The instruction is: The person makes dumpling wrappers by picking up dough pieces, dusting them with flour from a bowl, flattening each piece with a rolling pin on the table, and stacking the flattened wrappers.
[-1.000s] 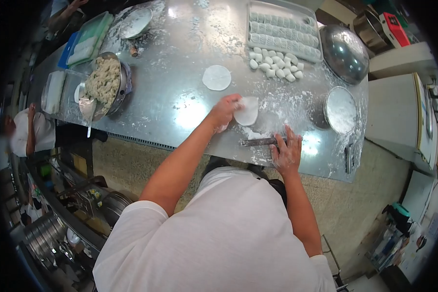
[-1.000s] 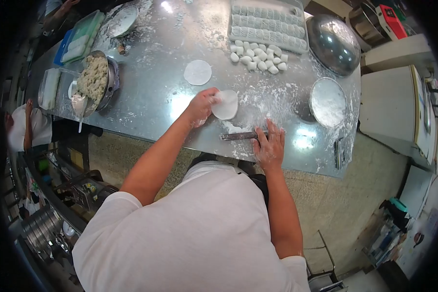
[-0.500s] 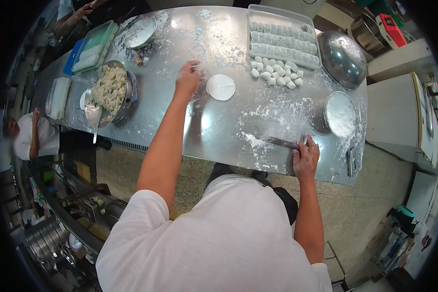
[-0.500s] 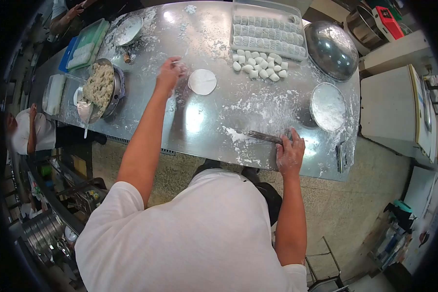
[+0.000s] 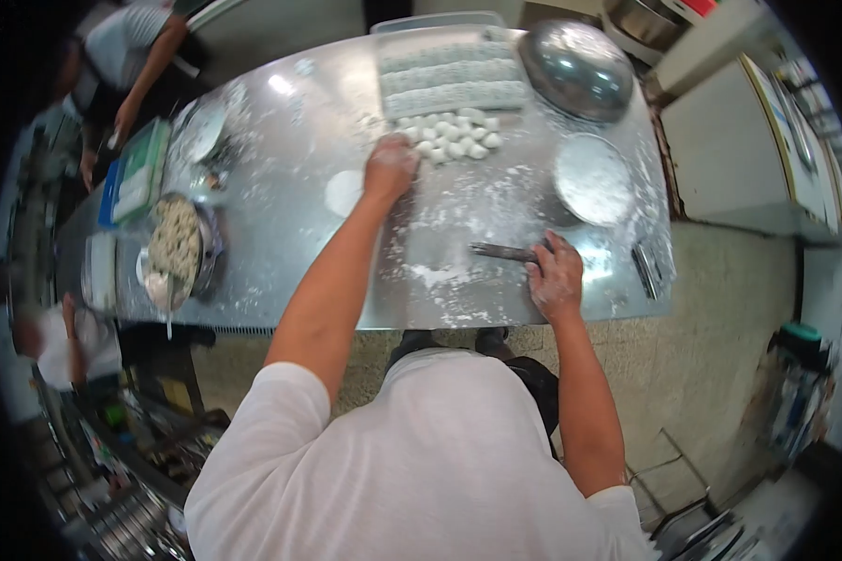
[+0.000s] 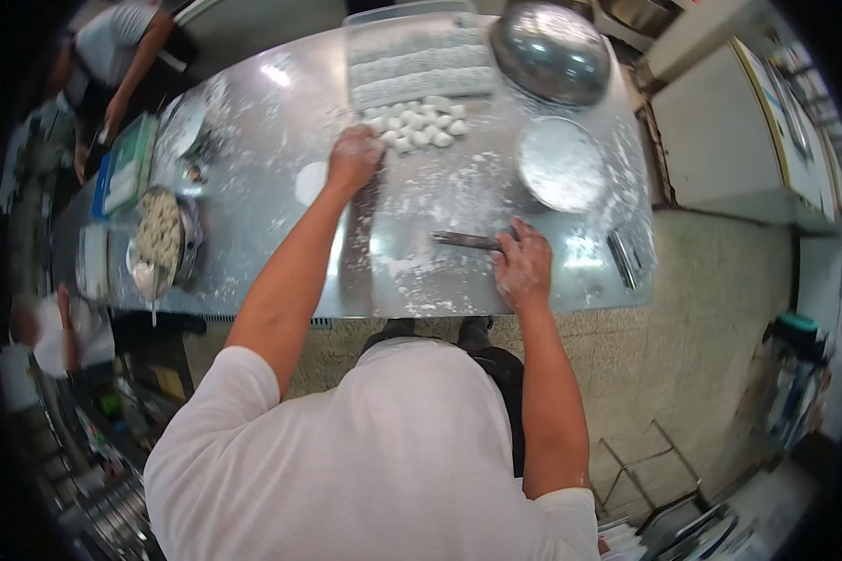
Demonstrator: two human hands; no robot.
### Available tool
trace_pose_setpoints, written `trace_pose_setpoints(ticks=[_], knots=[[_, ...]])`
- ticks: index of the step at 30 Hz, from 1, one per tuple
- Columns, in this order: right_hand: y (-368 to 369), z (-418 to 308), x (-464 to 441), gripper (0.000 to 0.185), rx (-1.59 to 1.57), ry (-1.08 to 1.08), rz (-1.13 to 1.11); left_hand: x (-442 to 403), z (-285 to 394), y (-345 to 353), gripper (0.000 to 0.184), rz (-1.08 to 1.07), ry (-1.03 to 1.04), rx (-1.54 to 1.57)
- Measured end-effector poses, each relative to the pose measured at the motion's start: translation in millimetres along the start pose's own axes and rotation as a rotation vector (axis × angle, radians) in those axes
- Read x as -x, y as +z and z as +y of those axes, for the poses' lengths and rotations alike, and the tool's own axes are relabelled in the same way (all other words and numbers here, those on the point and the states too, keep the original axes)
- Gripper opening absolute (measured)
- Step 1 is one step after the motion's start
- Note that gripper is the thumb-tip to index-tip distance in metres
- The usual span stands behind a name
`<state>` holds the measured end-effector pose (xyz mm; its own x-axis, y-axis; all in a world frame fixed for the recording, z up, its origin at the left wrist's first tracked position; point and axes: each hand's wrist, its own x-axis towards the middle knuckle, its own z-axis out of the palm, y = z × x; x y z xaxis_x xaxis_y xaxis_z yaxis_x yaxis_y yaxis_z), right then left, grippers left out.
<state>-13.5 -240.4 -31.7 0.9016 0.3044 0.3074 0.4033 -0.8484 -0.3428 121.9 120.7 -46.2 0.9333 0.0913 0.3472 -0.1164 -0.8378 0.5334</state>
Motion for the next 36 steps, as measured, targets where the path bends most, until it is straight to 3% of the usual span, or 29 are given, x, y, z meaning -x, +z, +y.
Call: trace_pose_setpoints(ticks=[2,4,8,10,12,15,16,18,21,23,24,26,28,30,33,36], knots=[[-3,-3,0,0.031,0.002,0.045,0.006,-1,9,-6,0.029,-0.014,0.104,-0.037],[-4,-5,1,0.031,-0.010,0.076,0.005,-7,40,-19,0.027,-0.158,-0.179,0.083],[-5,-3,2,0.031,-0.023,0.068,-0.013,-38,108,-1,0.029,-0.223,-0.123,0.176],[-4,1,0,0.031,-0.031,0.055,-0.019,-54,174,3,0.030,-0.435,-0.001,0.267],[-4,4,1,0.031,-0.090,0.028,-0.010,-59,221,26,0.030,-0.443,0.229,0.282],[-3,6,2,0.030,-0.085,0.018,-0.012,-60,265,75,0.024,-0.513,0.401,0.224],[-2,6,3,0.030,-0.087,0.013,-0.011,-56,270,99,0.024,-0.477,0.490,0.170],[-2,8,4,0.031,-0.100,0.001,-0.019,-46,270,143,0.023,-0.688,0.494,-0.014],[-4,10,3,0.031,-0.104,-0.008,-0.067,-41,278,155,0.025,-0.793,0.508,-0.190],[-6,9,2,0.031,-0.117,-0.009,-0.052,-45,293,138,0.029,-0.903,0.325,-0.278],[-6,10,3,0.031,-0.123,-0.014,-0.040,-45,294,132,0.029,-0.901,0.318,-0.282],[-6,11,4,0.031,-0.123,-0.020,-0.038,-48,295,120,0.033,-0.637,0.442,-0.032],[-8,10,0,0.030,-0.125,-0.027,-0.038,-49,301,114,0.033,-0.644,0.357,0.034],[-10,9,-1,0.030,-0.138,-0.026,-0.044,-40,287,129,0.030,-0.797,0.435,-0.399],[-1,10,-3,0.031,-0.137,-0.008,-0.023,-26,289,116,0.035,-0.676,0.360,-0.332],[-4,5,-6,0.032,-0.098,0.003,-0.034,-30,270,140,0.038,-0.659,0.468,-0.108]])
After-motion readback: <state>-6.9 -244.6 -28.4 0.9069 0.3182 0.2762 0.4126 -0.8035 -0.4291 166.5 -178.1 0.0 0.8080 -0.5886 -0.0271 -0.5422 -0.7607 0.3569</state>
